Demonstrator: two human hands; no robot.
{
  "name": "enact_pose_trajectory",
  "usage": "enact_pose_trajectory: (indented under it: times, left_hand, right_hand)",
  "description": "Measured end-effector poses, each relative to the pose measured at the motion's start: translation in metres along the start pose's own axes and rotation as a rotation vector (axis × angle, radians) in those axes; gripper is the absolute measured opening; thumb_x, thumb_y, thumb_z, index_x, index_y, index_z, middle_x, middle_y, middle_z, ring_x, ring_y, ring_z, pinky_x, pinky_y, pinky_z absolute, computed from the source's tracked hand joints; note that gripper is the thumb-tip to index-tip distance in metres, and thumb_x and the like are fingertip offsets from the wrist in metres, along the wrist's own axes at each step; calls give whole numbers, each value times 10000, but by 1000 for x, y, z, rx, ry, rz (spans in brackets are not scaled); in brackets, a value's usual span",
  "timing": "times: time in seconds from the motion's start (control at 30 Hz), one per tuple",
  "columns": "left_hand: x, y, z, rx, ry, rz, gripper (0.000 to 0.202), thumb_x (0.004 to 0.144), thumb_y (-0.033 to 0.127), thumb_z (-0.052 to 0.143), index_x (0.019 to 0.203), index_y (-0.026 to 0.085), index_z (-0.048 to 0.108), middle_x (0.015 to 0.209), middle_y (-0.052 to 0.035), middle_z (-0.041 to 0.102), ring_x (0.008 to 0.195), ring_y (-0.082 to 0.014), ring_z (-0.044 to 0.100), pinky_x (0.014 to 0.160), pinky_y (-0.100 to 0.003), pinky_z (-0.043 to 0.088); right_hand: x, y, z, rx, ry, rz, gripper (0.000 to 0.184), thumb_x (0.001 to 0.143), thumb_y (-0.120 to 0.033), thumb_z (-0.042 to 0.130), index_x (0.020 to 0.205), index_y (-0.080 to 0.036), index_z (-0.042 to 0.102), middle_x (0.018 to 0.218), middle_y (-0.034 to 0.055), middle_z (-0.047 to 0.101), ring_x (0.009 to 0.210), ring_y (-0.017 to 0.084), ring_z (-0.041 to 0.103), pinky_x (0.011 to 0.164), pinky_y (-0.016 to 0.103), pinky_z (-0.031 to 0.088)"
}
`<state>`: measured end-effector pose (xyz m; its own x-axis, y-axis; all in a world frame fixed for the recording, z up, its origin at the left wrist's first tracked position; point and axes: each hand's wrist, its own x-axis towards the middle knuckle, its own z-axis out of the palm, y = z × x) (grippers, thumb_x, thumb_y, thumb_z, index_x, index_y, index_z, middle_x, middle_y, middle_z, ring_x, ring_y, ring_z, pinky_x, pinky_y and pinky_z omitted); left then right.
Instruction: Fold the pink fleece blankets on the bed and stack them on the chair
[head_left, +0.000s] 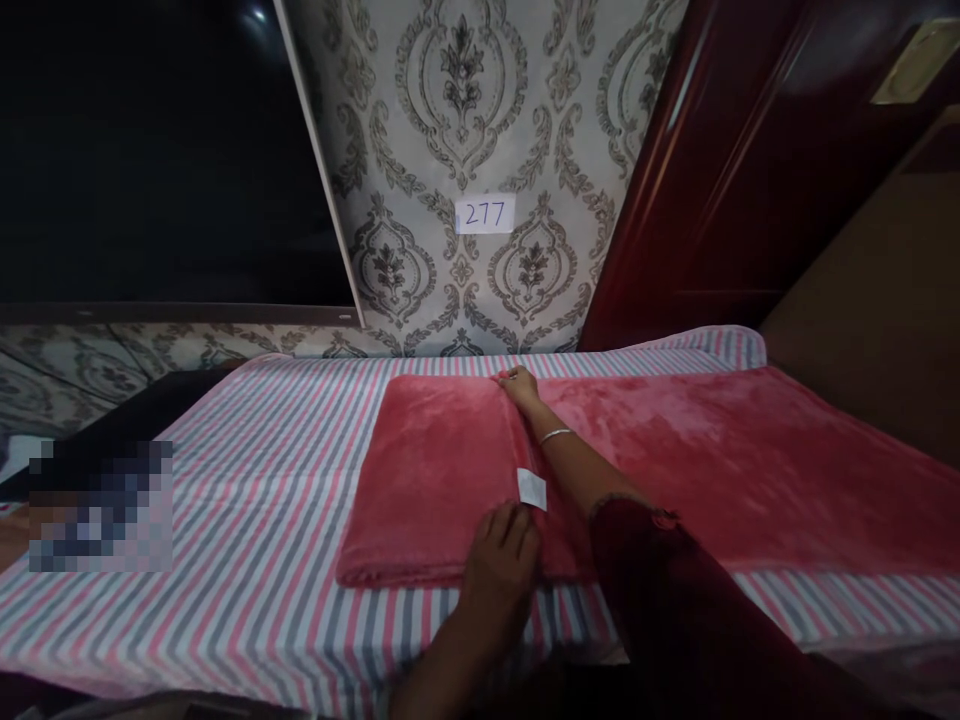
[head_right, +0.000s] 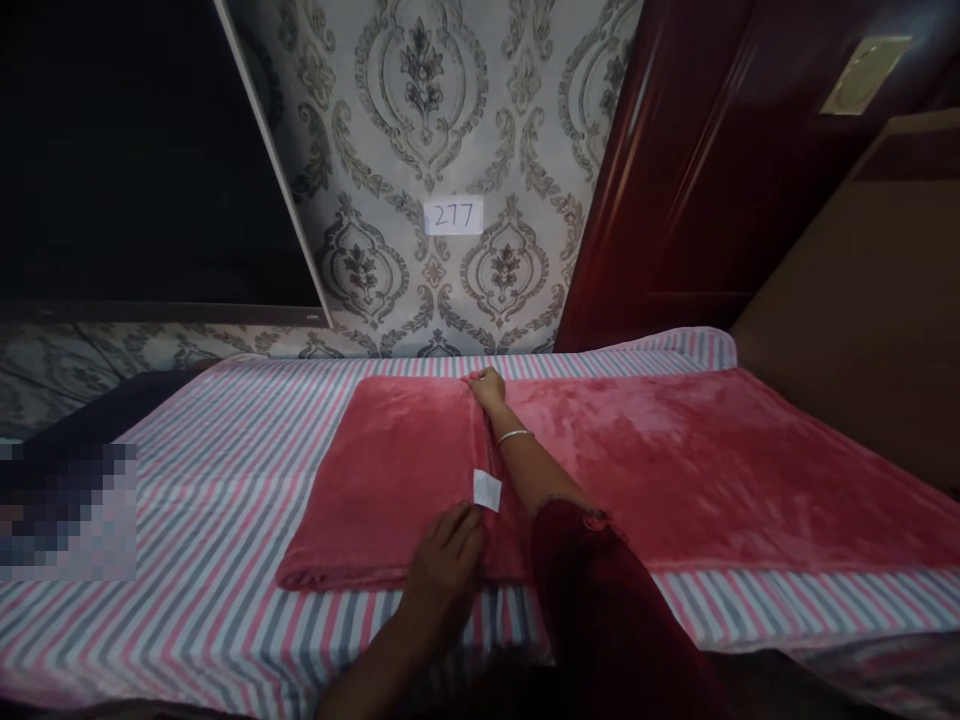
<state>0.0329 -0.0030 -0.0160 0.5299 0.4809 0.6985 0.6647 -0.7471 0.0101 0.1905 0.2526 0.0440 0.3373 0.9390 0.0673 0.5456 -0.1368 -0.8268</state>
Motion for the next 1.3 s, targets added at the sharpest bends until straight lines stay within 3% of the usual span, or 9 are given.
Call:
enact_pose_trajectory:
  times: [0.27, 0.43, 0.67, 0.8, 0.93, 1.0, 1.1, 1.2, 1.3]
  left_hand:
    - [5, -2, -3, -53, 55, 0, 446, 800, 8, 478, 1188, 156, 641, 1205, -131, 732, 1176, -260, 646, 1002, -441, 527]
    - [12, 0, -4, -47, 60, 31, 400, 832, 11, 484, 1163, 156, 656, 1235, -120, 725, 1204, -248, 634, 1037, -427, 501]
    - [14, 2, -8, -122, -32, 25, 425, 830, 58, 521, 1231, 140, 635, 1255, -152, 708, 1210, -267, 631, 1037, -441, 502]
    - [17, 12, -27, -236, 80, 141, 282, 856, 146, 532, 1102, 140, 672, 1166, -154, 732, 1109, -260, 670, 1022, -436, 522]
    - [11, 7, -63, -278, 161, 152, 253, 876, 113, 523, 1058, 177, 687, 1069, -109, 750, 1047, -203, 687, 987, -367, 536]
    - [1, -11, -83, -246, 235, -9, 272, 887, 117, 544, 1105, 197, 687, 1121, -96, 745, 1098, -200, 676, 1025, -368, 516]
    - [-18, -53, -109, -272, 338, -505, 319, 870, 242, 625, 1184, 212, 673, 1278, -113, 694, 1260, -270, 603, 1125, -479, 440]
    - [-37, -92, -128, -607, 354, -1082, 450, 782, 350, 715, 1199, 195, 650, 1334, -146, 656, 1261, -311, 605, 1082, -497, 475]
    - [-49, -110, -140, -1028, 336, -1401, 605, 702, 355, 810, 1239, 162, 609, 1167, -148, 720, 1046, -266, 710, 902, -385, 567]
  right_hand:
    - [-25, -11, -13, -125, -50, -83, 656, 895, -292, 675, 1499, -167, 451, 1360, 124, 659, 1215, 258, 637, 1002, 324, 489]
    - [-42, -14, -17, -302, -83, -216, 598, 956, -167, 528, 1538, -263, 426, 1518, 46, 547, 1362, 194, 535, 1094, 283, 426]
    - [-63, -26, -31, -433, -93, -145, 608, 972, -259, 550, 1557, -174, 407, 1508, 179, 526, 1367, 296, 521, 1091, 389, 430]
    - [-103, -29, -29, -576, -93, -359, 664, 1012, -434, 488, 1616, -238, 294, 1692, 142, 222, 1550, 317, 206, 1202, 515, 271]
    - [-142, -6, -21, -687, -227, -463, 695, 1020, -558, 418, 1625, -247, 274, 1703, 141, 183, 1567, 323, 134, 1206, 584, 208]
    - [-151, 5, -19, -708, -256, -461, 691, 1025, -575, 393, 1618, -233, 297, 1693, 151, 210, 1559, 328, 168, 1199, 582, 220]
    - [-153, 10, -19, -729, -258, -452, 685, 1026, -571, 396, 1614, -229, 311, 1691, 154, 214, 1557, 329, 174, 1193, 588, 229]
    - [-145, -1, -24, -735, -310, -433, 622, 1025, -533, 418, 1572, -238, 396, 1654, 151, 321, 1528, 328, 263, 1165, 613, 268]
    - [-128, -19, -30, -741, -318, -439, 450, 1029, -412, 422, 1388, -222, 614, 1468, 154, 578, 1382, 328, 491, 1137, 580, 322]
